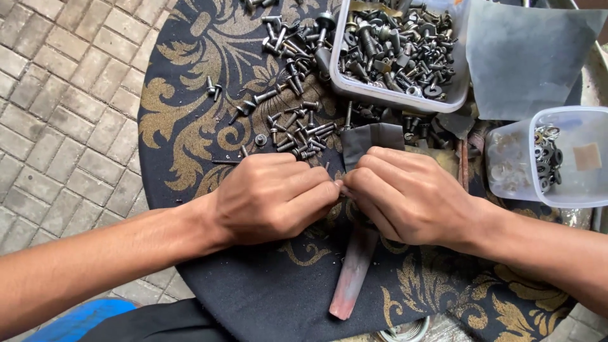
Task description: Polishing small metal screws individually using a piece of sandpaper at a workbench.
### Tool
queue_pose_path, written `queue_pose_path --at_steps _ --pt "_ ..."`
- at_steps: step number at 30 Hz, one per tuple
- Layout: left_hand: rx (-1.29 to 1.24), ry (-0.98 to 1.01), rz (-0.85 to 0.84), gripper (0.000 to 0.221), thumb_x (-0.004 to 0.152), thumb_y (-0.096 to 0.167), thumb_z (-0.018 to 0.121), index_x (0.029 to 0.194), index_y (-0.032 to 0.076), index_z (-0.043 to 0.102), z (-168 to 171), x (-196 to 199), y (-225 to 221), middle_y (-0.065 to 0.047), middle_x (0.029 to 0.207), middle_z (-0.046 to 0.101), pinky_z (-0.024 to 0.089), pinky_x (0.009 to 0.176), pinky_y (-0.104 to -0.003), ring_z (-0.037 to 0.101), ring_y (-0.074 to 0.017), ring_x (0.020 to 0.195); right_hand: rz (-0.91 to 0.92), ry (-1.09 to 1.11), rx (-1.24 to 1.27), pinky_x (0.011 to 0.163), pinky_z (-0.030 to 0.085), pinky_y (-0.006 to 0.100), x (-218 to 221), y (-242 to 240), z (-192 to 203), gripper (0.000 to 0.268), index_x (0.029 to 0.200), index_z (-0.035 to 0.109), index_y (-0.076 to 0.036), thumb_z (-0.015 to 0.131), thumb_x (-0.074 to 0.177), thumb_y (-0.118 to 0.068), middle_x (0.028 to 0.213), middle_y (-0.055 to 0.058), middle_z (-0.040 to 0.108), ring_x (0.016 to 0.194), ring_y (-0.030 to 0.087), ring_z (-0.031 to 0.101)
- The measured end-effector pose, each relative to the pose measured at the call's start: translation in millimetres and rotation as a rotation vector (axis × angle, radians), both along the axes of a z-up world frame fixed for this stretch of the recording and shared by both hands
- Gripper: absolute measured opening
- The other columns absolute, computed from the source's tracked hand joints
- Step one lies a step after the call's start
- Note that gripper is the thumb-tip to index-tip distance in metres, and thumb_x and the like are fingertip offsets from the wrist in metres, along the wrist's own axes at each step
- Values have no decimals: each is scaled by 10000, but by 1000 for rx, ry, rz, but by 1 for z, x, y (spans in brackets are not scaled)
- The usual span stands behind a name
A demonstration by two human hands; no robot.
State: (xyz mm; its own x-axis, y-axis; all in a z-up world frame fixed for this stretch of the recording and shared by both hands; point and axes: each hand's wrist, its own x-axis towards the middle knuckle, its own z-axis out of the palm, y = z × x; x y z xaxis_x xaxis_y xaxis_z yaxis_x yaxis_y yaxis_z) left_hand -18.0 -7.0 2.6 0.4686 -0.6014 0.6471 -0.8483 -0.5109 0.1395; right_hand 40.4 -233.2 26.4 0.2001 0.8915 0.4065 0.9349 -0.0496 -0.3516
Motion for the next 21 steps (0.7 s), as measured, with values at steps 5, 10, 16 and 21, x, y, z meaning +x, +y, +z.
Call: queue_pose_path --at_steps 5,10,16,21 --pt "-59 49 16 173 1072 145 588 942 42 636 -2 -1 0 -59 806 598 420 567 -356 535 -230 602 -18 -19 17 590 442 397 3 0 5 157 968 579 61 514 1034 -66 804 164 541 634 313 486" --pt "-86 21 14 210 1082 162 585 961 18 678 2 0 0 -73 821 639 471 572 -339 598 -215 623 52 -31 24 574 443 411 6 -2 2 156 974 586 78 546 1031 -62 788 162 530 617 310 478" --pt "34 -87 8 269 1095 54 544 833 85 592 2 -2 -3 -20 731 483 358 545 -334 431 -193 575 -17 -33 2 565 369 410 -3 -1 4 213 864 527 29 449 1046 -50 753 140 447 611 311 405" --pt "7 35 57 183 1075 130 580 925 45 640 9 8 7 -74 851 679 441 586 -362 580 -220 642 -247 -227 51 563 387 402 1 -5 11 328 871 561 23 605 1036 -257 778 150 520 625 294 460"
